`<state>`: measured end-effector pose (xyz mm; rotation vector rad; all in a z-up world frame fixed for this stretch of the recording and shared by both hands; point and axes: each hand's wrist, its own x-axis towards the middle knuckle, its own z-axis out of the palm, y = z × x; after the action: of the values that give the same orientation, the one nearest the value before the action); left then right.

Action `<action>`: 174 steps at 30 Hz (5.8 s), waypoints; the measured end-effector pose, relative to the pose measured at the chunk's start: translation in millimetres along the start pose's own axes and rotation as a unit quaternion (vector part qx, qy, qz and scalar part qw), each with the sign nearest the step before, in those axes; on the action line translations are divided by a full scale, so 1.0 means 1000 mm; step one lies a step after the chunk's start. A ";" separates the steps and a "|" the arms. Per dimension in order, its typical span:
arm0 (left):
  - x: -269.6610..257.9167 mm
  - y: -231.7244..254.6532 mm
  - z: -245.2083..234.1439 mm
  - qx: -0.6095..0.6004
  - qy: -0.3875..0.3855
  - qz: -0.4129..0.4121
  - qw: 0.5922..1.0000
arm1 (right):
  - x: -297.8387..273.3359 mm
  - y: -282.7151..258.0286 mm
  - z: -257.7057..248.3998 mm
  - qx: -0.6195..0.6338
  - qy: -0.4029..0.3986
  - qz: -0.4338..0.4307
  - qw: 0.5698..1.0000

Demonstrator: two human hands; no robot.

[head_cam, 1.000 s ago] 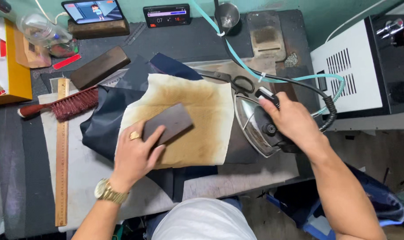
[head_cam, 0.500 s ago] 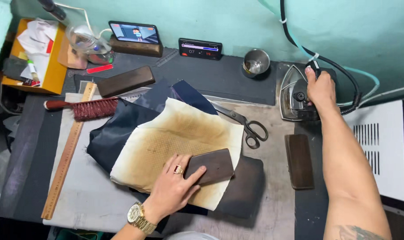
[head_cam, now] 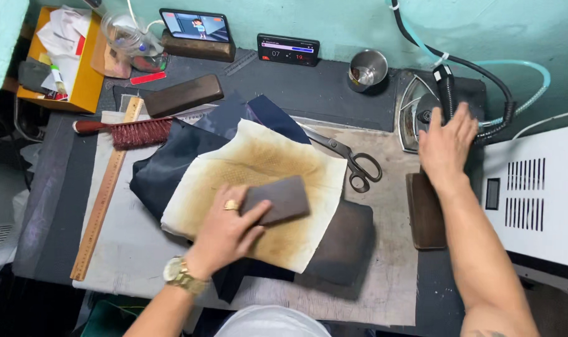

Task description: The person irons pieces of dark blue and white fabric on a padded board, using a heavy iron and wooden blocks to press the seams and edges. The person then uses a ruler and pink chalk to mark lines on the white fabric section.

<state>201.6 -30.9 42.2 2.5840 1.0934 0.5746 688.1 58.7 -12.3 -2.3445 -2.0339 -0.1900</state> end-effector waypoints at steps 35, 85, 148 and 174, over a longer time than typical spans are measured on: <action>-0.146 -0.126 -0.062 0.092 0.209 -0.190 0.955 | -0.246 0.068 -0.060 0.202 0.311 0.110 0.922; -0.122 0.160 0.005 -0.274 -0.123 0.074 0.951 | -0.459 -0.258 -0.140 0.506 0.155 -0.018 0.848; 0.113 0.665 0.543 0.074 -0.675 0.338 0.652 | -0.840 0.198 -0.109 0.337 0.317 0.553 0.693; 0.121 0.817 0.692 0.087 -0.596 0.430 0.672 | -0.905 0.265 0.181 0.364 0.307 0.862 0.172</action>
<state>1103.7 -561.9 -213.8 2.5616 -0.5595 -1.0670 838.9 -851.2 -279.8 -1.5974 1.2419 0.0246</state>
